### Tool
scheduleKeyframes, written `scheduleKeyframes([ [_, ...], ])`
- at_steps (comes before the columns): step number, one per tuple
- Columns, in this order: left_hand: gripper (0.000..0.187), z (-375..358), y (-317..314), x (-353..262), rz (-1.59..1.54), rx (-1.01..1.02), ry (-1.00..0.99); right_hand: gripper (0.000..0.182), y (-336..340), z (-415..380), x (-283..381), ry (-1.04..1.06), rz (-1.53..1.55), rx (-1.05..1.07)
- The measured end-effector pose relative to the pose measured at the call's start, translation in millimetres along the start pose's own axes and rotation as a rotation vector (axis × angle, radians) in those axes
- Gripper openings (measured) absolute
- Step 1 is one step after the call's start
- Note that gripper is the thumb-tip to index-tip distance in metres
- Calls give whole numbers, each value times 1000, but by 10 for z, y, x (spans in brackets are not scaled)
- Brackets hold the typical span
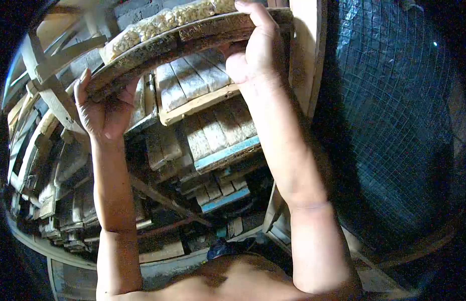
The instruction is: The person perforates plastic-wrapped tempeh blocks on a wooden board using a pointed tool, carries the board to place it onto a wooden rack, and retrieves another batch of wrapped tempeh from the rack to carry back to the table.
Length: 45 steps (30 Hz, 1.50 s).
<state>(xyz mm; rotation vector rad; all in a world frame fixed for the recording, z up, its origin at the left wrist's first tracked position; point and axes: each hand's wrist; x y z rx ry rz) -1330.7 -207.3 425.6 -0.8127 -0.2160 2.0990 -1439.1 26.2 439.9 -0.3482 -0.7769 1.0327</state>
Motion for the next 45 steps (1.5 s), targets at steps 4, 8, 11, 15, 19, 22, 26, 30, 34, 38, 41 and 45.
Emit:
scheduleKeyframes([
  [4,41,71,133,42,-18,50,15,28,53,67,-77,48,9,84],
  [8,41,142,161,177,0,-53,-16,28,190,216,-149,-6,-35,-132],
  [11,41,191,159,232,13,-26,20,31,245,247,-134,-57,110,4],
  [15,40,294,174,331,42,-101,-31,30,223,287,-89,-59,128,-17],
  [19,38,290,309,305,17,-50,15,36,215,325,-166,-55,138,-92],
  [22,45,250,227,373,93,-215,-46,35,230,320,-218,-17,141,-108],
  [26,37,262,185,353,39,-110,-1,37,221,292,-200,-45,128,-86],
  [30,34,318,235,390,65,-144,-26,37,259,375,-261,-32,109,-130],
  [34,38,371,333,419,118,-165,14,35,327,441,-350,-19,140,-145],
  [38,36,416,323,494,113,-155,11,38,422,550,-396,-21,94,-179],
  [41,48,401,404,565,118,-190,13,43,377,531,-405,-10,88,-172],
  [45,46,317,448,707,228,-157,-27,49,321,487,-400,-27,17,-213],
])
Point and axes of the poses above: each hand's wrist, its own z-axis towards the middle knuckle, its own y-axis out of the back of the hand, x = y × z, and after that the axes turned 9 degrees about x, right-handed
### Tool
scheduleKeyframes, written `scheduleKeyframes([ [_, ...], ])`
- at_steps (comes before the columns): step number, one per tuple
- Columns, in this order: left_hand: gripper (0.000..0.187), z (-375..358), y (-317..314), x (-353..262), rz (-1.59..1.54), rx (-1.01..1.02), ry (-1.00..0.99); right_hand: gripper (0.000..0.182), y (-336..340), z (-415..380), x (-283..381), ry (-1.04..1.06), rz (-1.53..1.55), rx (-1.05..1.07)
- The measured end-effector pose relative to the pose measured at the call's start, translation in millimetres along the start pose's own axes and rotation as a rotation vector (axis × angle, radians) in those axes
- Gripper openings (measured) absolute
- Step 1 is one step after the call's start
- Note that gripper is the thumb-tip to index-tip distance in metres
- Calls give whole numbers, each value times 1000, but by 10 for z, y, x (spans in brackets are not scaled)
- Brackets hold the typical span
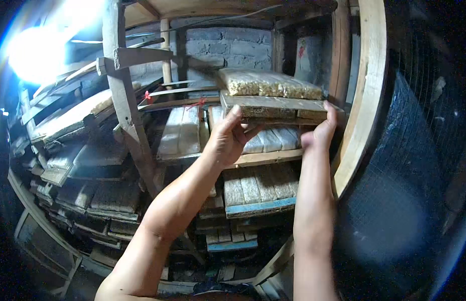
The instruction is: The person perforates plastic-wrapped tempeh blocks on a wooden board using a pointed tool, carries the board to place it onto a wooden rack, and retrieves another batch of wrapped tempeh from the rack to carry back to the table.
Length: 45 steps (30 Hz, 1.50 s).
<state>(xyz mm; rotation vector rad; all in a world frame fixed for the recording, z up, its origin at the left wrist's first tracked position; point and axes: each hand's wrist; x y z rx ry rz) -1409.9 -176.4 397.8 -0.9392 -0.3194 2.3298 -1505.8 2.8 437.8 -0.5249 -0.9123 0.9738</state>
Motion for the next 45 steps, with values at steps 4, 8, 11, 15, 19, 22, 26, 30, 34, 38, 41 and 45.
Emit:
scheduleKeyframes([
  [4,39,14,-13,-48,59,-60,-9,48,78,107,-69,14,56,49],
  [8,41,38,123,-64,39,21,-21,48,102,131,-128,11,77,108],
  [11,43,44,166,-91,48,21,-25,45,78,117,-160,-21,85,148],
  [15,45,93,268,-59,56,21,-21,46,19,115,-218,-29,78,68],
  [19,46,115,342,-72,103,50,-6,46,51,164,-240,-48,85,36],
  [22,46,70,329,-77,61,-2,45,51,5,94,-232,-58,79,96],
  [26,66,-188,131,-148,45,-86,156,60,-68,-41,-237,-75,20,-108],
  [30,117,-1003,107,-123,125,129,354,64,222,-474,-347,-142,72,182],
  [34,115,-2199,281,-86,89,301,690,64,594,-1657,-543,-240,-169,302],
  [38,98,-3269,557,-62,29,221,976,50,1677,-2950,-556,-819,-429,652],
  [41,88,-3733,516,-86,-42,128,1043,52,2588,-3890,-605,-1145,-616,503],
  [45,77,-3861,315,-36,75,196,1054,48,4013,-5263,-495,-1358,-1454,465],
])
Point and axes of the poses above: each hand's wrist, its own z-axis towards the middle knuckle, its own y-axis out of the back of the hand, x = y × z, and after that the axes turned 9 degrees about x, right-handed
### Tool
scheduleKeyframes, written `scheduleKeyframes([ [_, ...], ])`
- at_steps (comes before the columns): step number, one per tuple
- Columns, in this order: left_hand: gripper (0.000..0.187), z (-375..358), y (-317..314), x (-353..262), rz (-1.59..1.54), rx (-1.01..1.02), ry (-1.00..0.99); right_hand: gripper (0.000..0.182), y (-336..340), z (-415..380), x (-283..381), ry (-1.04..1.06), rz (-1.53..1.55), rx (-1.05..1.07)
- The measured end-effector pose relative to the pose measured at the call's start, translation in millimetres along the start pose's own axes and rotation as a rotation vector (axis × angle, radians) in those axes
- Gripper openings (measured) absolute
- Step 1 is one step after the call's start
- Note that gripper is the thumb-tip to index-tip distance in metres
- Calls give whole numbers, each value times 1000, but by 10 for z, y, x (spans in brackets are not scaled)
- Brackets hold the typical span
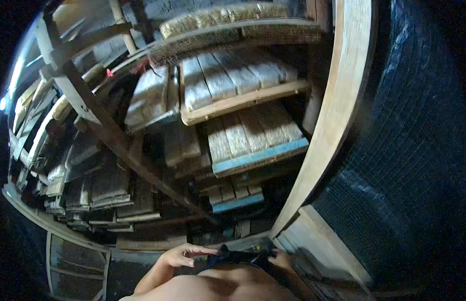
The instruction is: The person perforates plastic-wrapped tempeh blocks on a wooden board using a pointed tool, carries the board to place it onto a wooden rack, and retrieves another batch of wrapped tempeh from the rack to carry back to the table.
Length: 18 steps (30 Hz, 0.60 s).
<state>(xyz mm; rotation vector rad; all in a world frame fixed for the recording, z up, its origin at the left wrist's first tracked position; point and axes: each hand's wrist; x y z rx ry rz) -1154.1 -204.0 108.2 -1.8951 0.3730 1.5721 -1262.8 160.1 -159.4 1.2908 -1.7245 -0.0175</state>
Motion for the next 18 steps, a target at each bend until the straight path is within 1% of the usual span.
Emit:
scheduleKeyframes([
  [1,76,31,-91,-33,1,0,64,43,-239,35,-463,-81,-163,-74],
  [3,74,145,-206,-98,-55,53,150,34,-879,-23,-1512,-220,900,-98],
  [4,73,204,-243,-101,-31,77,174,30,-1122,-12,-2030,-142,449,-31],
  [5,73,264,-280,-105,-7,101,197,27,-1370,11,-2563,-68,-4,-31],
  [6,72,323,-316,-109,18,126,219,27,-1336,-213,-2532,-243,115,3],
  [7,76,370,-338,-61,82,130,219,28,-1242,-358,-2457,-411,358,11],
  [8,76,401,-359,-30,72,124,226,28,-1155,-475,-2326,-557,608,-5],
  [9,75,422,-380,-7,80,148,241,28,-1116,-521,-2319,-633,757,-34],
  [11,74,439,-412,53,87,167,261,29,-1003,-557,-2197,-679,881,-69],
  [13,73,439,-438,109,129,161,227,30,-871,-544,-2059,-676,929,-92],
  [14,60,438,-435,50,56,208,259,31,-794,-502,-1985,-670,942,-101],
  [18,60,404,-406,48,90,212,285,33,-601,-311,-1671,-621,968,-119],
])
Point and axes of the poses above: each hand's wrist, its own z-axis towards the middle knuckle, its own y-axis out of the back of the hand, x = y × z, and after that the axes turned 9 degrees about x, right-handed
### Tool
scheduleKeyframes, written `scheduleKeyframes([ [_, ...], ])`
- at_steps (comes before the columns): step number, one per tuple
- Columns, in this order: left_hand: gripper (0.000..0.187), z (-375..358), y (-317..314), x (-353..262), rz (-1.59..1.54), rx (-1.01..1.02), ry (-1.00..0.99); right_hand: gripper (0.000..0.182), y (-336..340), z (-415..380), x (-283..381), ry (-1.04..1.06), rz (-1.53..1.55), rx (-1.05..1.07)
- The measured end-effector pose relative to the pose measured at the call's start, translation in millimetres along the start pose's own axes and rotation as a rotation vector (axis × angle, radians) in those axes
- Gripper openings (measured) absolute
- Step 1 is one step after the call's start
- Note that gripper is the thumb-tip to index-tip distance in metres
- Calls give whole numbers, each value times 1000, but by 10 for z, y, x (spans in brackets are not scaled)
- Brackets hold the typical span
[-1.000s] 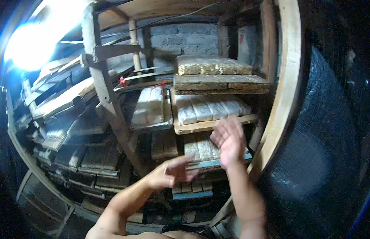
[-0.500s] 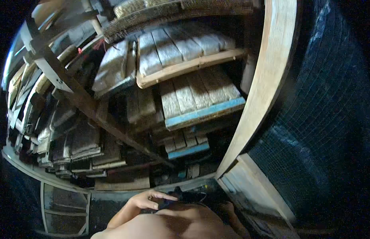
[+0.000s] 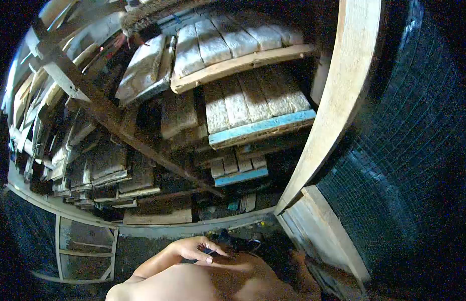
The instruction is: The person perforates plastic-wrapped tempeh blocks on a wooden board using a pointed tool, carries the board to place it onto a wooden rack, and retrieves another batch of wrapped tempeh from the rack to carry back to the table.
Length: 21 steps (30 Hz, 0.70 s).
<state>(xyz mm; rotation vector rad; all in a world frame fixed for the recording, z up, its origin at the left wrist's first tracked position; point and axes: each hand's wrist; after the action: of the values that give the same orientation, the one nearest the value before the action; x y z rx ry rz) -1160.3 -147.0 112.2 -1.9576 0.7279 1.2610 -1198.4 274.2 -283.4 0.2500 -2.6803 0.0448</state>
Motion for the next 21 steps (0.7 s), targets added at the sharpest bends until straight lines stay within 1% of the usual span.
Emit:
scheduleKeyframes([
  [3,56,-62,62,113,-17,-4,72,35,-190,-52,251,35,-7,14],
  [4,55,-76,56,90,49,-10,-8,35,-230,-54,269,35,-14,13],
  [5,54,-140,46,49,73,-27,-2,36,-267,-65,284,37,-21,15],
  [7,61,-241,33,139,145,-49,-77,37,-345,-94,321,36,-39,17],
  [8,61,-321,34,201,149,-55,-91,38,-382,-101,322,28,-43,15],
  [9,60,-416,11,226,123,-63,-96,39,-413,-120,294,23,-53,5],
  [11,59,-641,-26,411,-46,-67,-39,40,-522,-156,264,13,-70,4],
  [13,59,-849,-88,550,5,-141,-203,42,-631,-225,234,-1,-91,1],
  [15,50,-1063,-121,674,9,-129,-297,43,-775,-253,231,7,-108,-5],
  [16,49,-1195,-173,733,17,-186,-283,44,-857,-269,224,5,-114,-3],
  [19,49,-1498,-276,928,-10,-212,-338,46,-1190,-437,317,23,-148,10],
  [21,49,-1692,-305,1028,-1,-183,-354,48,-1487,-568,402,48,-174,23],
])
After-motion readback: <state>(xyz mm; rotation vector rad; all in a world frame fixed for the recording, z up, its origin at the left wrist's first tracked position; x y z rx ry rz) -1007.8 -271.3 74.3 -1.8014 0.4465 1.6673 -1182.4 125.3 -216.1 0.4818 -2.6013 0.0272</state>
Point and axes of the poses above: each hand's wrist, its own z-axis towards the middle knuckle, its own y-axis out of the back of the hand, x = y × z, and after that the axes turned 9 degrees about x, right-handed
